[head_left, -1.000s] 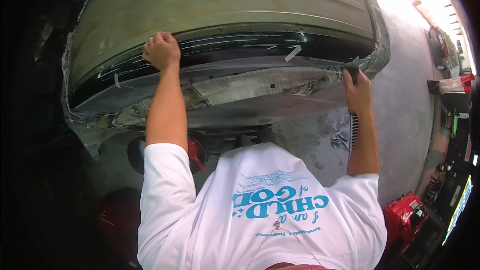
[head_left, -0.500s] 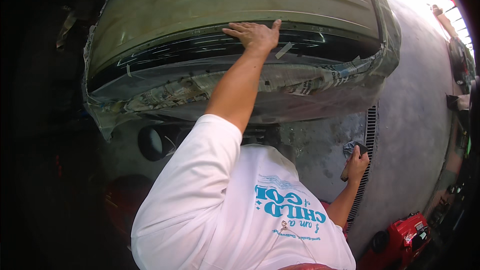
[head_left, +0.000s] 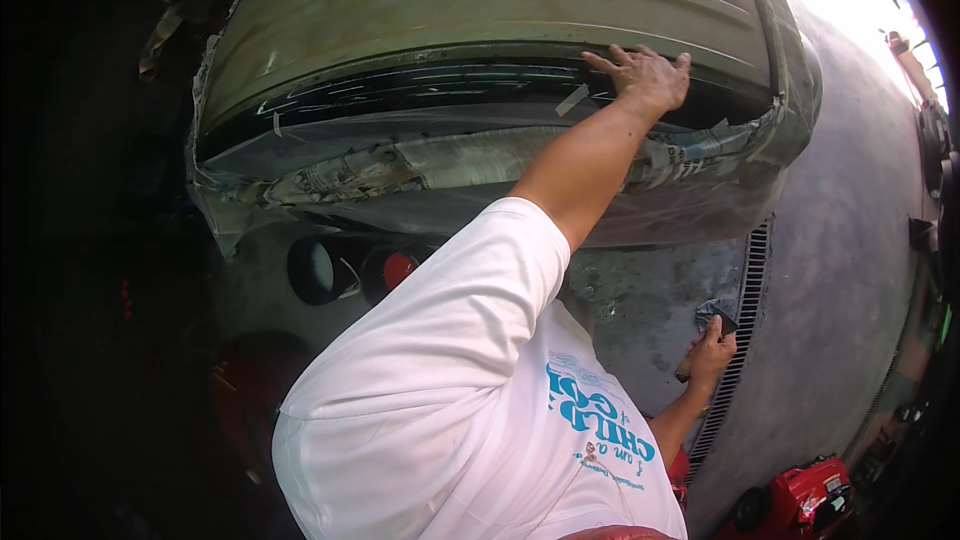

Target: The person repeatedly pours a liquid from a red scoop onto the car hood and spreads it with a small block. The hood is masked with newspaper and tape. The person works across the hood surface, refilling the scoop as needed.

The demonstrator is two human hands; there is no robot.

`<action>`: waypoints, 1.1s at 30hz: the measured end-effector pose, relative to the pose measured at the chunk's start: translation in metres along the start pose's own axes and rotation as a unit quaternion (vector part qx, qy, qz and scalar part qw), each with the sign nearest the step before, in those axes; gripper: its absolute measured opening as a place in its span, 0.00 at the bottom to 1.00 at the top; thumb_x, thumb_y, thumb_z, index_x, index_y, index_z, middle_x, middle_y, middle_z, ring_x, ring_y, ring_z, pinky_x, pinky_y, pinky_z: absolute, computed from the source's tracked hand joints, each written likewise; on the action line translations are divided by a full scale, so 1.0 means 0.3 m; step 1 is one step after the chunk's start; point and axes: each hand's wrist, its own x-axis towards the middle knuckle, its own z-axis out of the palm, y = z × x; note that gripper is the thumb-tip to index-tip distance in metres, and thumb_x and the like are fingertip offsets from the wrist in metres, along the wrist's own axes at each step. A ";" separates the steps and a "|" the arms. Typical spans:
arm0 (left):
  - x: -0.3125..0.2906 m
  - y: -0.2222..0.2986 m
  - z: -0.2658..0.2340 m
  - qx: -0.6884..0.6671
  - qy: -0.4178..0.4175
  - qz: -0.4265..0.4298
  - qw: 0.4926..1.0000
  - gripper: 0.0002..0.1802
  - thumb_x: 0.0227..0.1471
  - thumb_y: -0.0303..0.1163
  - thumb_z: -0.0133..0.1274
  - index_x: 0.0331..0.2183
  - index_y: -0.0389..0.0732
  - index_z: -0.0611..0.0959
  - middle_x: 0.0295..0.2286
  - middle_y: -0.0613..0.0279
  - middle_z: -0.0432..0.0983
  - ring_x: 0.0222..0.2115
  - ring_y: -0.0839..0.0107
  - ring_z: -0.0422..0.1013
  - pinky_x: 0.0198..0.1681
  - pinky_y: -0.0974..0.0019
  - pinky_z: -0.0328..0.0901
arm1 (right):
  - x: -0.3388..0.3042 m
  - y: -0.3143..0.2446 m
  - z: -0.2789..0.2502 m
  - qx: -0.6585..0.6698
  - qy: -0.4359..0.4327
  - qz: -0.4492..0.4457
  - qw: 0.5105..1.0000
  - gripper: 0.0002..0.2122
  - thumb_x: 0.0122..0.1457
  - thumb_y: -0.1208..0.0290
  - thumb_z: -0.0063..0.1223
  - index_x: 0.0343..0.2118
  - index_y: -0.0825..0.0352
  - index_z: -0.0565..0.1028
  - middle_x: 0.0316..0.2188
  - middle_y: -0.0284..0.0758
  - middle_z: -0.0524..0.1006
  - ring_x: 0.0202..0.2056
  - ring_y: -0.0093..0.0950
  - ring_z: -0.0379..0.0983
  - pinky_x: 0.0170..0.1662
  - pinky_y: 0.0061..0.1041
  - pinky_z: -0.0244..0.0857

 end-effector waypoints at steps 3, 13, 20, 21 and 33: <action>-0.076 0.058 0.075 -0.089 0.073 0.120 0.986 0.35 0.69 0.56 0.37 0.56 0.35 0.79 0.59 0.42 0.71 0.65 0.45 0.59 0.65 0.27 0.46 | -0.016 0.008 -0.022 0.011 -0.002 0.018 1.000 0.13 0.71 0.62 0.54 0.31 0.65 0.72 0.17 0.28 0.69 0.16 0.20 0.66 0.20 0.24 0.64; -0.446 -0.131 0.170 -0.252 -0.084 0.264 0.927 0.16 0.58 0.39 0.62 0.38 0.34 0.87 0.30 0.49 0.84 0.31 0.57 0.82 0.39 0.57 0.73 | 0.001 -0.016 0.126 0.140 -0.094 0.028 0.985 0.10 0.72 0.66 0.40 0.39 0.67 0.70 0.26 0.31 0.74 0.23 0.22 0.70 0.27 0.23 0.67; -0.570 -0.374 0.096 -0.476 -0.270 0.085 0.833 0.21 0.62 0.42 0.62 0.47 0.34 0.86 0.36 0.61 0.85 0.37 0.73 0.80 0.42 0.67 0.73 | -0.195 -0.335 0.325 0.206 -0.151 -0.069 0.964 0.07 0.73 0.66 0.42 0.40 0.65 0.67 0.26 0.30 0.74 0.24 0.19 0.70 0.28 0.20 0.68; -0.593 -0.396 0.082 -0.490 -0.292 0.076 0.818 0.21 0.62 0.43 0.62 0.47 0.35 0.86 0.36 0.61 0.85 0.38 0.74 0.79 0.42 0.68 0.73 | -0.223 -0.375 0.350 0.210 -0.165 -0.079 0.960 0.07 0.73 0.67 0.42 0.41 0.65 0.67 0.26 0.30 0.74 0.24 0.18 0.70 0.28 0.20 0.67; -0.750 -0.683 -0.054 -0.541 -0.282 0.057 0.790 0.15 0.61 0.38 0.65 0.41 0.34 0.88 0.31 0.61 0.85 0.30 0.77 0.79 0.36 0.74 0.74 | -0.464 -0.506 0.551 0.169 -0.312 -0.102 0.929 0.08 0.73 0.68 0.47 0.48 0.66 0.70 0.27 0.29 0.75 0.25 0.16 0.70 0.29 0.18 0.67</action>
